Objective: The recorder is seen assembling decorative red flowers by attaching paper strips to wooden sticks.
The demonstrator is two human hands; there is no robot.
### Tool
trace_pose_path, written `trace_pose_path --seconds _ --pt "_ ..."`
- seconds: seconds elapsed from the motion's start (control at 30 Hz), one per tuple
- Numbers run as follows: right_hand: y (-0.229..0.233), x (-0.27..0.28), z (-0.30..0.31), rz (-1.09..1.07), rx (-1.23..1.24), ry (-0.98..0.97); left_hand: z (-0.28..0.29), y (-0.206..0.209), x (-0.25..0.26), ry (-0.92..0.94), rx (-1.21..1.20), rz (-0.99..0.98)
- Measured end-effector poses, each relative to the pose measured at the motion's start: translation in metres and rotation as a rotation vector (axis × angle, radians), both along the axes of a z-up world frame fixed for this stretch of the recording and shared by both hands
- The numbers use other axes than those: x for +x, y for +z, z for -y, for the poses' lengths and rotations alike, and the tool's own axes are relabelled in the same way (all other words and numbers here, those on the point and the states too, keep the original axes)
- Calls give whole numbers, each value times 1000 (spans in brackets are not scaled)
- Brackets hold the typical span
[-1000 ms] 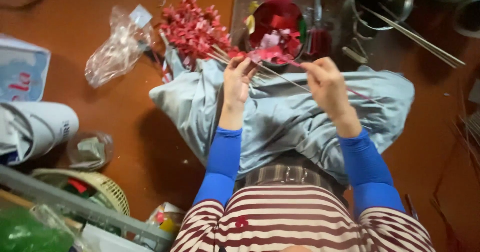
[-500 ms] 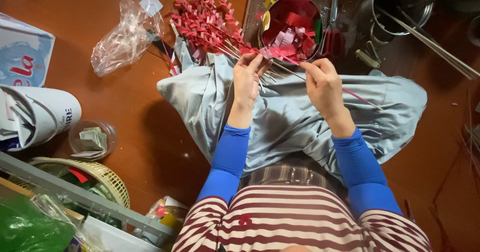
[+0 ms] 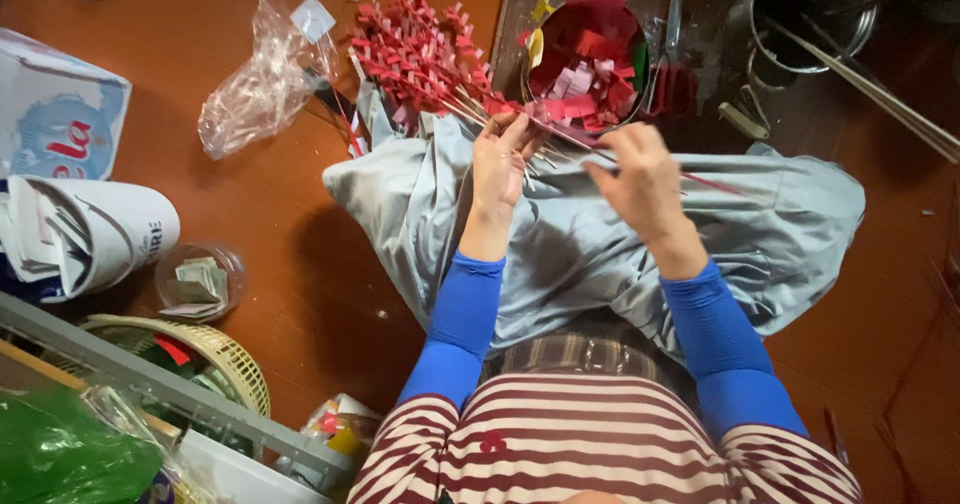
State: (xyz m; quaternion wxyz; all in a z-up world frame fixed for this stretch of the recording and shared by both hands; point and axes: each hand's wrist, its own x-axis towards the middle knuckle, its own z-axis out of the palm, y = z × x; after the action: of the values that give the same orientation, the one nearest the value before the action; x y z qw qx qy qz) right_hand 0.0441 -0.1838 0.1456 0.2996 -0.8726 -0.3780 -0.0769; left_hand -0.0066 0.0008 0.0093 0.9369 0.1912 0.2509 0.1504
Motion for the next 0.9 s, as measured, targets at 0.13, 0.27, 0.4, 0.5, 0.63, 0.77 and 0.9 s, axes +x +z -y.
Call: trace_pose_path --seconds 0.13,0.27,0.4,0.5,0.63,0.77,0.9 --pt "-20 -4 -6 33 49 42 -5 -7 -1 -1 -4 -45" --pt "-17 -3 -6 43 11 92 -9 -3 -2 -9 18 35" --pt "-20 -3 -3 -15 -33 120 -8 4 -3 -7 65 49" --pt "-19 -5 -2 -75 -40 114 -8 7 -2 -11 93 61" --pt "-18 -7 -4 -100 -45 106 -9 9 0 -14 133 -26" --pt "1 -10 -12 -112 -40 80 -9 6 -1 -14 152 -22" --pt "-15 -9 -9 -37 -84 92 -9 7 1 -27 92 14"
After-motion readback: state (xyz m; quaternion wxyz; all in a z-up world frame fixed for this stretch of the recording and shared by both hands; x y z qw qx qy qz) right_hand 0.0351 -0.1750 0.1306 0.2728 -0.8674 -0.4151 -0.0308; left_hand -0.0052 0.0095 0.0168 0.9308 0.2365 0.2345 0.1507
